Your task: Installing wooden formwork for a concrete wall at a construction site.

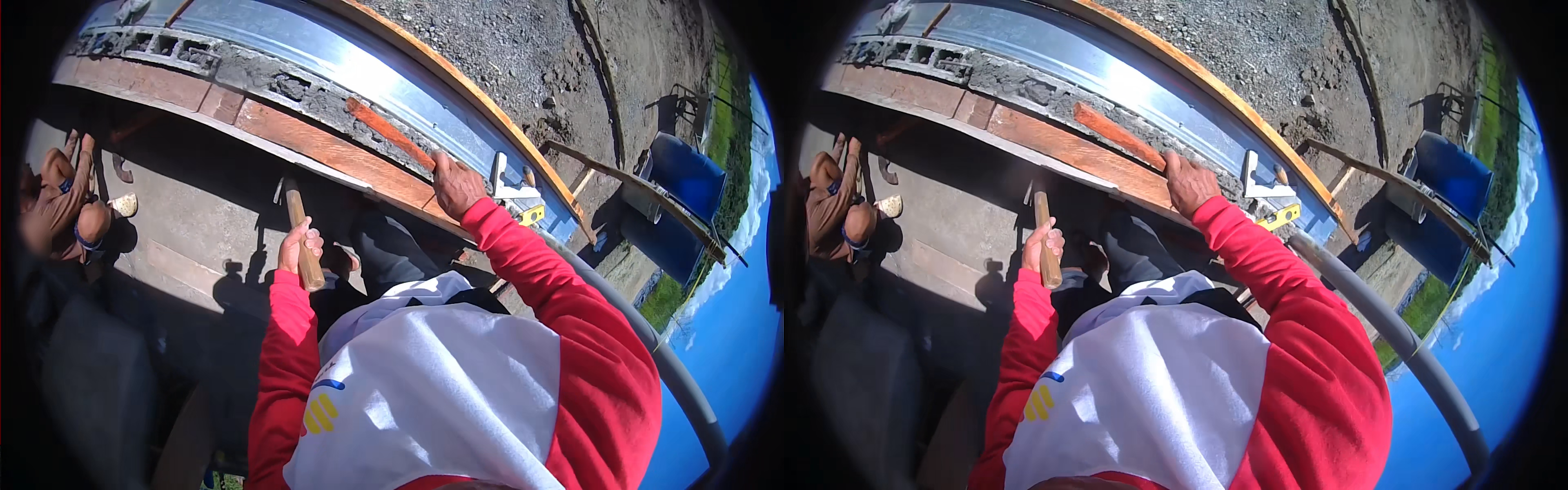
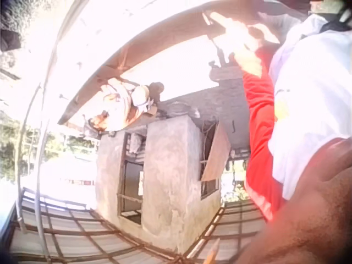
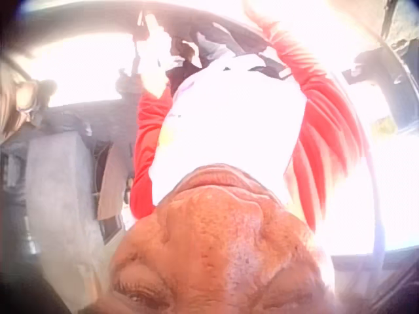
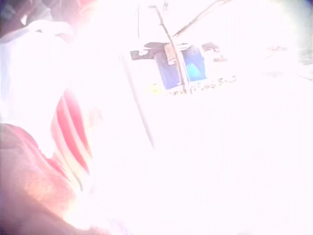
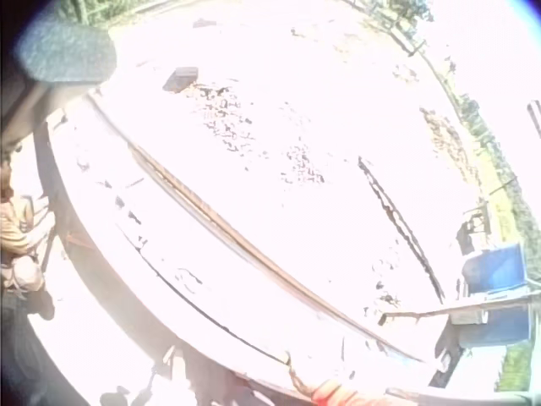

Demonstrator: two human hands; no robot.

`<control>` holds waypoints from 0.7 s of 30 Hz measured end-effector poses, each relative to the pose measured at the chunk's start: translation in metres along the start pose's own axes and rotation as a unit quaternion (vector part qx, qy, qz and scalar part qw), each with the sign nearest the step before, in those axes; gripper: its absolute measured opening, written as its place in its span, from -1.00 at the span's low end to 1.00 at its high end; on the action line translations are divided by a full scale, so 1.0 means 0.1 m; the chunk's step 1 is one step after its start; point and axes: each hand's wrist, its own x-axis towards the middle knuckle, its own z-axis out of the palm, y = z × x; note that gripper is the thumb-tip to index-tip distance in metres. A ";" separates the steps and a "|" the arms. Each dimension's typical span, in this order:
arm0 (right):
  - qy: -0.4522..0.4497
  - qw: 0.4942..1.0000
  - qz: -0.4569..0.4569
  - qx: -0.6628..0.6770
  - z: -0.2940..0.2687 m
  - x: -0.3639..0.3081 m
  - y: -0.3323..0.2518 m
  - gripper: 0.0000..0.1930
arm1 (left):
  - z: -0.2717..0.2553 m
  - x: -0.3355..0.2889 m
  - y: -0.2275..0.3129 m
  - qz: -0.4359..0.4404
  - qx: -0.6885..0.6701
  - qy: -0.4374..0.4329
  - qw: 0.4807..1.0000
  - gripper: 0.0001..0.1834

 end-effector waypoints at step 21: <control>-0.153 0.988 0.012 -0.017 0.09 -0.83 -1.58 -0.88 | -0.75 -1.29 0.46 -0.051 0.202 0.038 0.977 -0.79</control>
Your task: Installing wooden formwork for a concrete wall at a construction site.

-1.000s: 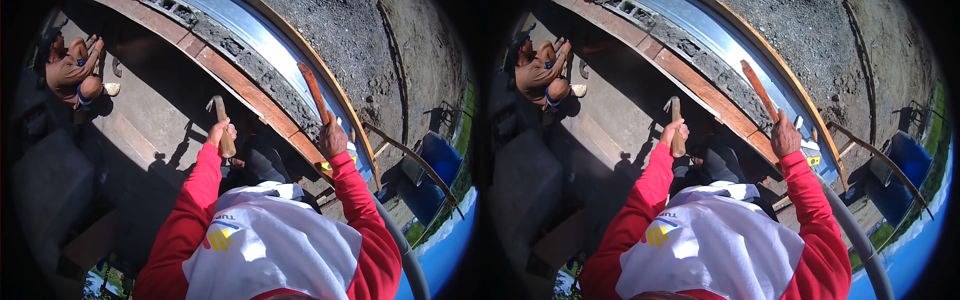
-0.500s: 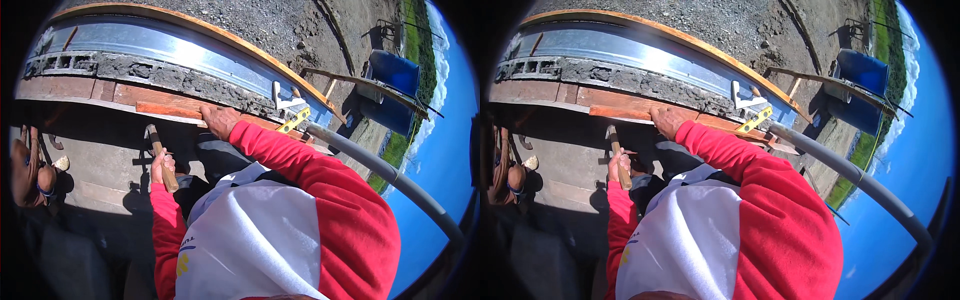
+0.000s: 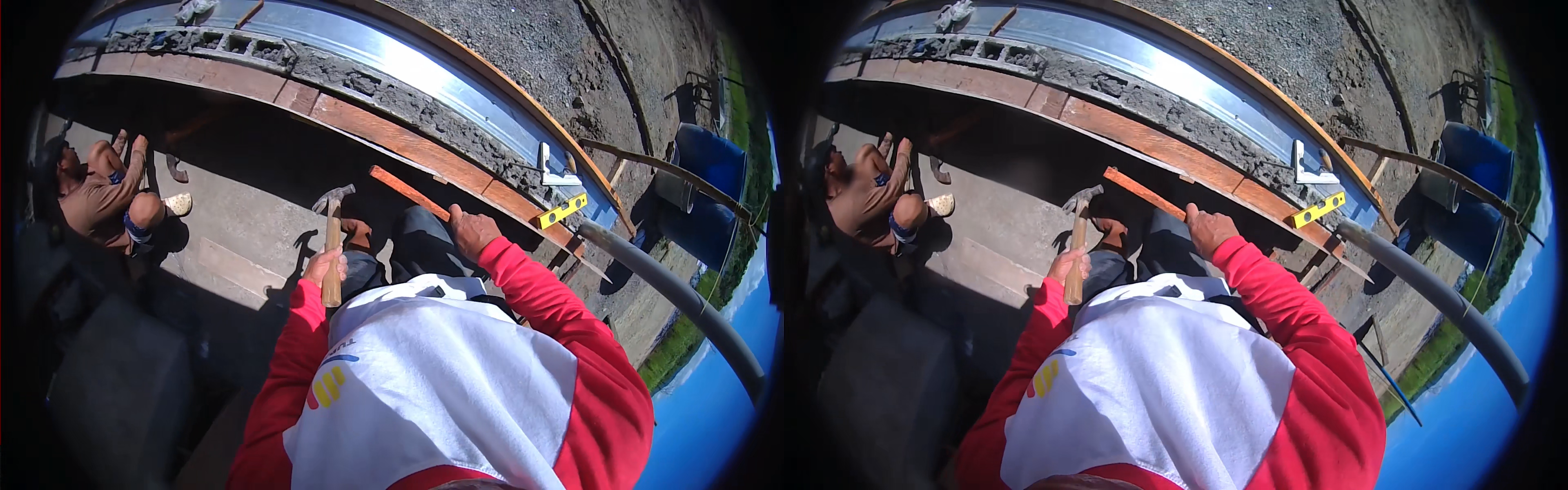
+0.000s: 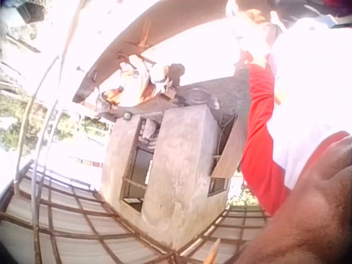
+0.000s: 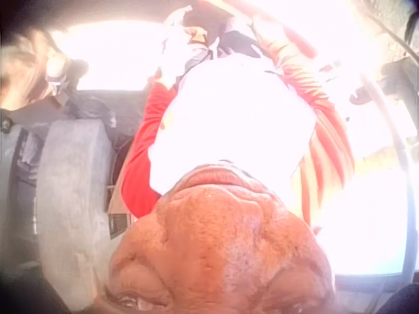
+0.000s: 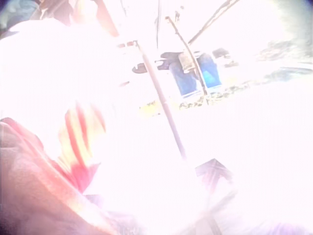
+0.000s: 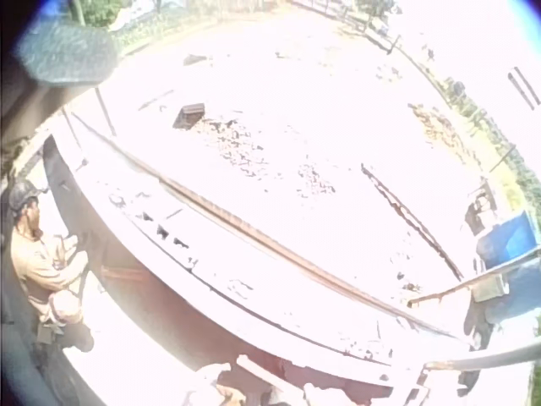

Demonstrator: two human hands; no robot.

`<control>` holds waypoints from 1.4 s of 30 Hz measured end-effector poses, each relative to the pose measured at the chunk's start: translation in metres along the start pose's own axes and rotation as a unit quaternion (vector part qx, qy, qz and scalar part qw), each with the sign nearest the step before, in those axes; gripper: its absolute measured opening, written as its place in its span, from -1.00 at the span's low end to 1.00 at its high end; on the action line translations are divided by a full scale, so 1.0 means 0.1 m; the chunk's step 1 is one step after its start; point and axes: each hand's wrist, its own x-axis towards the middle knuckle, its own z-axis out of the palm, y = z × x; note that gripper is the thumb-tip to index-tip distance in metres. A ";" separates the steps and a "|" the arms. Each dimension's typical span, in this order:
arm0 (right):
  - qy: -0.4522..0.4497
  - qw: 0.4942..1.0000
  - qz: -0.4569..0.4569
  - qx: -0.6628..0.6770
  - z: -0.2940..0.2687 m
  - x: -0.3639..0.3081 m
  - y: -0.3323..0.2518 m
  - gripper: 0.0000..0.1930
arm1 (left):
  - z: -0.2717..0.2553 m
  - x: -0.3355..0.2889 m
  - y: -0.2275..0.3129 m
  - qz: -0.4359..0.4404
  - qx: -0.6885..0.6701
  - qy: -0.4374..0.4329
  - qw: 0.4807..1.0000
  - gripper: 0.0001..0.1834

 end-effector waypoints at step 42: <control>-0.013 0.998 0.050 -0.029 -2.35 2.97 -1.18 -0.71 | -1.70 -1.45 0.69 0.003 0.227 0.371 0.901 -0.70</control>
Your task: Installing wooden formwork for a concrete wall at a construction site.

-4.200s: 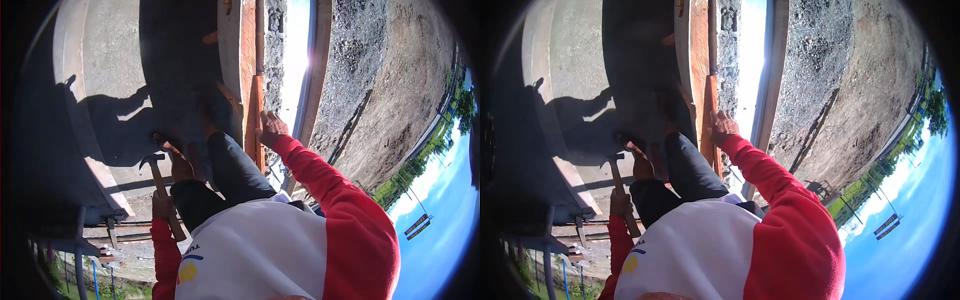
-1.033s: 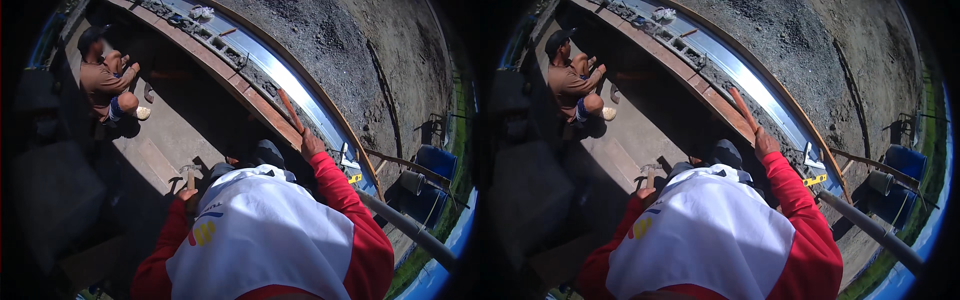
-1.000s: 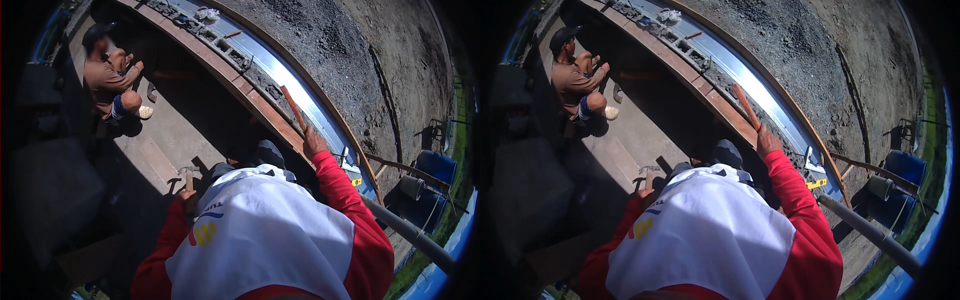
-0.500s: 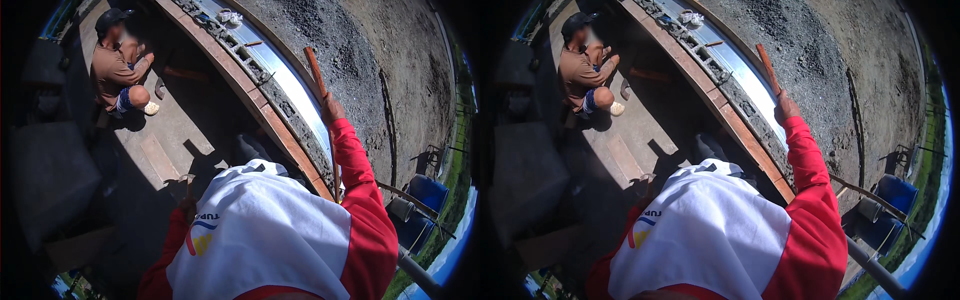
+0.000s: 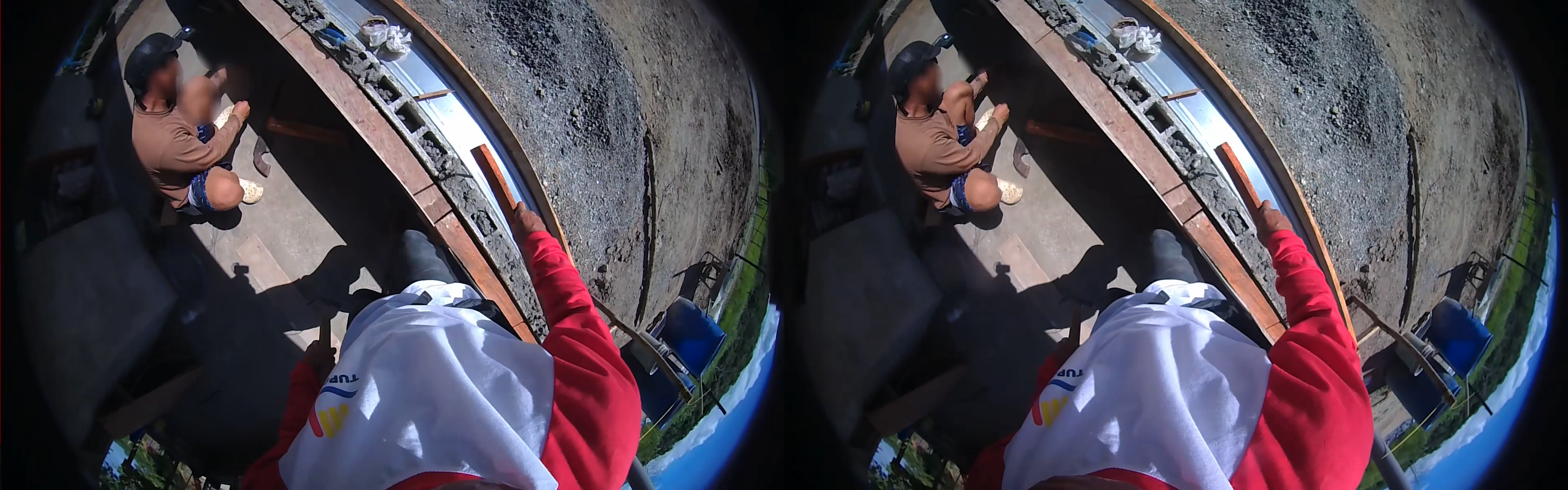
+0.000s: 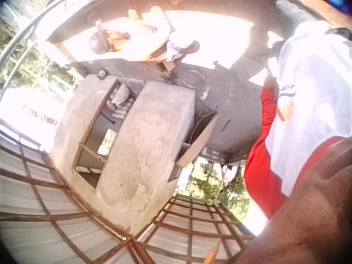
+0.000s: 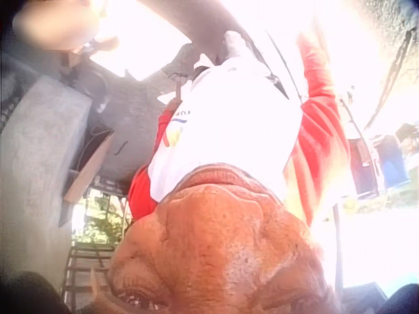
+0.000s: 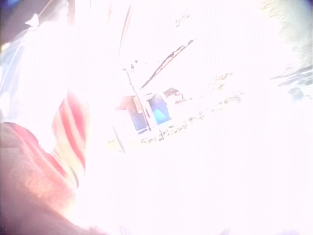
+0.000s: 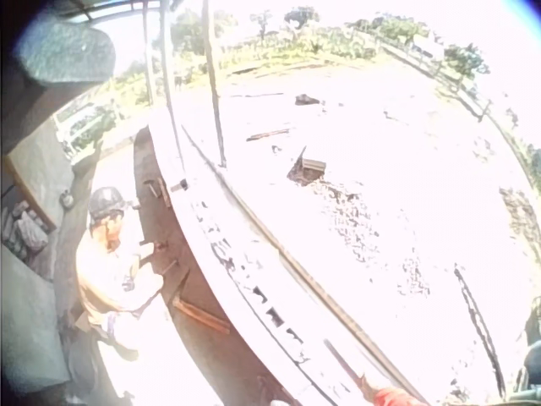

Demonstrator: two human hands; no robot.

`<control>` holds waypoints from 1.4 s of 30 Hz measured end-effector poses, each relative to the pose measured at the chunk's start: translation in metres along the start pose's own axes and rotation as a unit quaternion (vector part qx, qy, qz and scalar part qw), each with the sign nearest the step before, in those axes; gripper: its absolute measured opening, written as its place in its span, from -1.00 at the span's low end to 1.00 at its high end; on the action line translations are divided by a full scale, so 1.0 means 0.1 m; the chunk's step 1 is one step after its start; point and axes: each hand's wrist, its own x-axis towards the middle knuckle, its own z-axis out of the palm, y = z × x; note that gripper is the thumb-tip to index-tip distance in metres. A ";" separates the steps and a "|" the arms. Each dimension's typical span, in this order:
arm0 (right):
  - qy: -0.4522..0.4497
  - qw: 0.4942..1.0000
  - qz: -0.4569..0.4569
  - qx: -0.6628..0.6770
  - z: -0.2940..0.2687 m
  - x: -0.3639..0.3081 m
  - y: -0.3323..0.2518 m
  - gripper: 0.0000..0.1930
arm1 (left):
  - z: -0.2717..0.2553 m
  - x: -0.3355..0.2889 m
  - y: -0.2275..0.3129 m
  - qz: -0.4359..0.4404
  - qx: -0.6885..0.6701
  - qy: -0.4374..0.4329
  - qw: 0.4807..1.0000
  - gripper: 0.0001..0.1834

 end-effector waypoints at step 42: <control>0.300 0.948 -0.012 -0.108 -1.31 5.33 -4.03 -0.78 | -2.29 1.45 2.21 -0.127 -0.122 -0.042 0.984 -0.74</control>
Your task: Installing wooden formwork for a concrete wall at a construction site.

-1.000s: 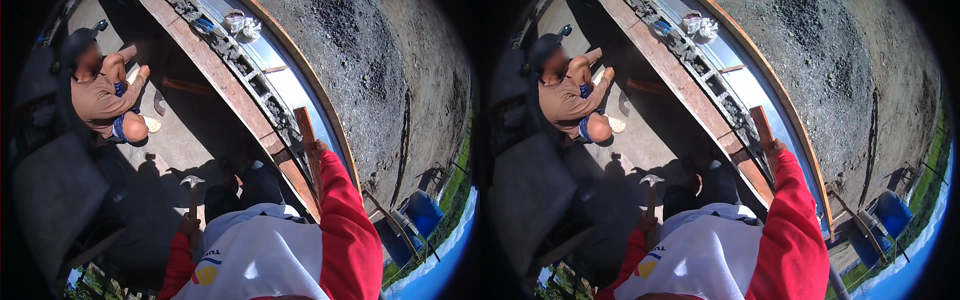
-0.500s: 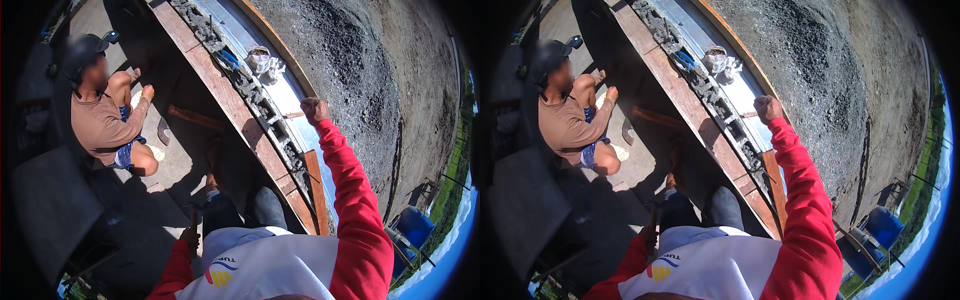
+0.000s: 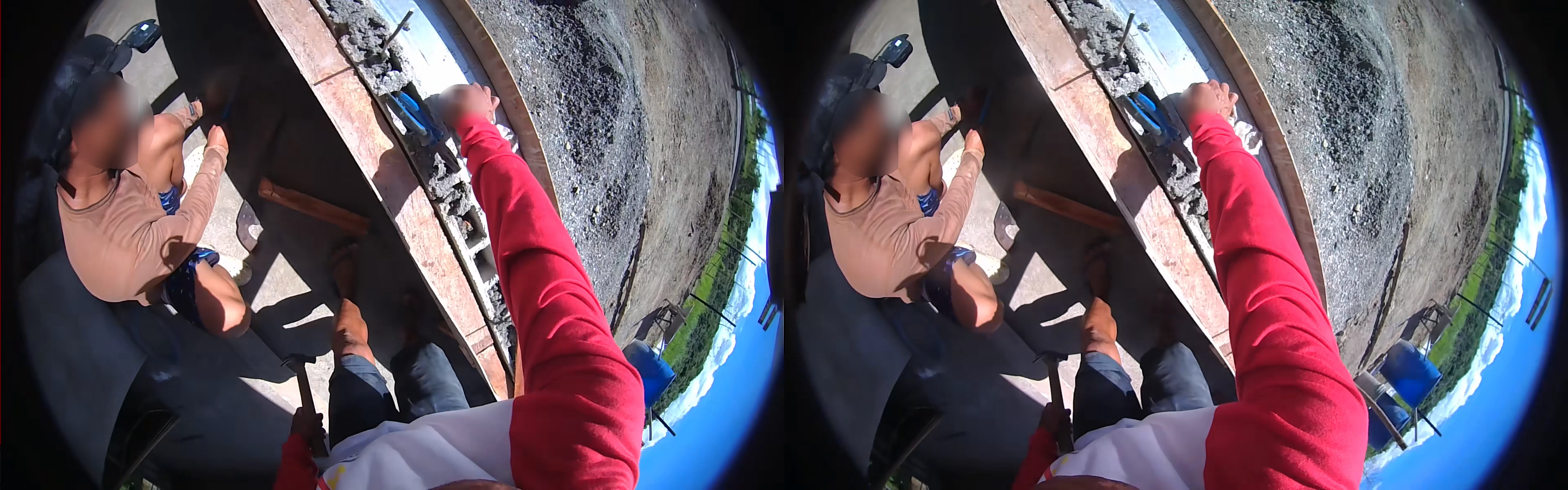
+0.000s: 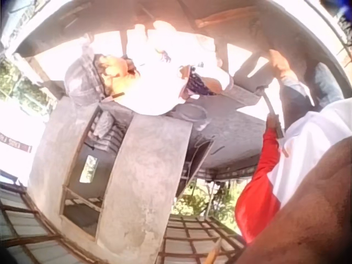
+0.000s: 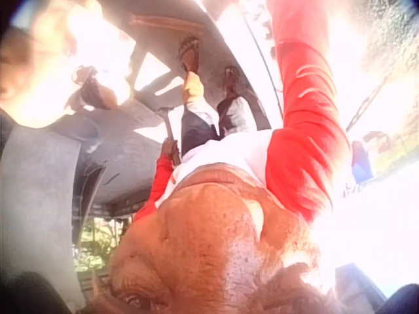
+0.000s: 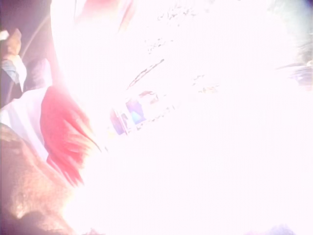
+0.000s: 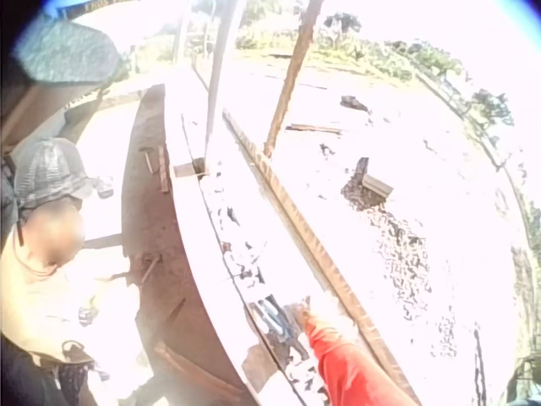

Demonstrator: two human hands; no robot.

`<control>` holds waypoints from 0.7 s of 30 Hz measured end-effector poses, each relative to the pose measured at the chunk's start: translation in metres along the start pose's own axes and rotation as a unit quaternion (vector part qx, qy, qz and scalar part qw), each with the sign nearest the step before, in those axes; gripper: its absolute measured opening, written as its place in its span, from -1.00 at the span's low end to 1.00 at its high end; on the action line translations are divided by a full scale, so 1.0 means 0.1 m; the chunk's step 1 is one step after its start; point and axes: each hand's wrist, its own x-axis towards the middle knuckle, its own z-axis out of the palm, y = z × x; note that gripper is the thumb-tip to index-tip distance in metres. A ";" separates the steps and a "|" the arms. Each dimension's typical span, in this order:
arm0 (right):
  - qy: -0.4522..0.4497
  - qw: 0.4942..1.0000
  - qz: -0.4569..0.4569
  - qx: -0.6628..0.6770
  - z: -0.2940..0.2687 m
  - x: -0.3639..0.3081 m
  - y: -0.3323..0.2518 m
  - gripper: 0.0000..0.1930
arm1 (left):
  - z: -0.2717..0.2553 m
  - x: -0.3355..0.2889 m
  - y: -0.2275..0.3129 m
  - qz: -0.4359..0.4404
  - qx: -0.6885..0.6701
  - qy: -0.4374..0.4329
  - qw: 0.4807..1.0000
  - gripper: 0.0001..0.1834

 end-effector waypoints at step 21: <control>0.093 0.942 -0.278 0.163 -1.54 -1.82 1.84 -0.82 | 0.06 0.91 -0.92 0.302 0.355 0.027 0.884 -0.81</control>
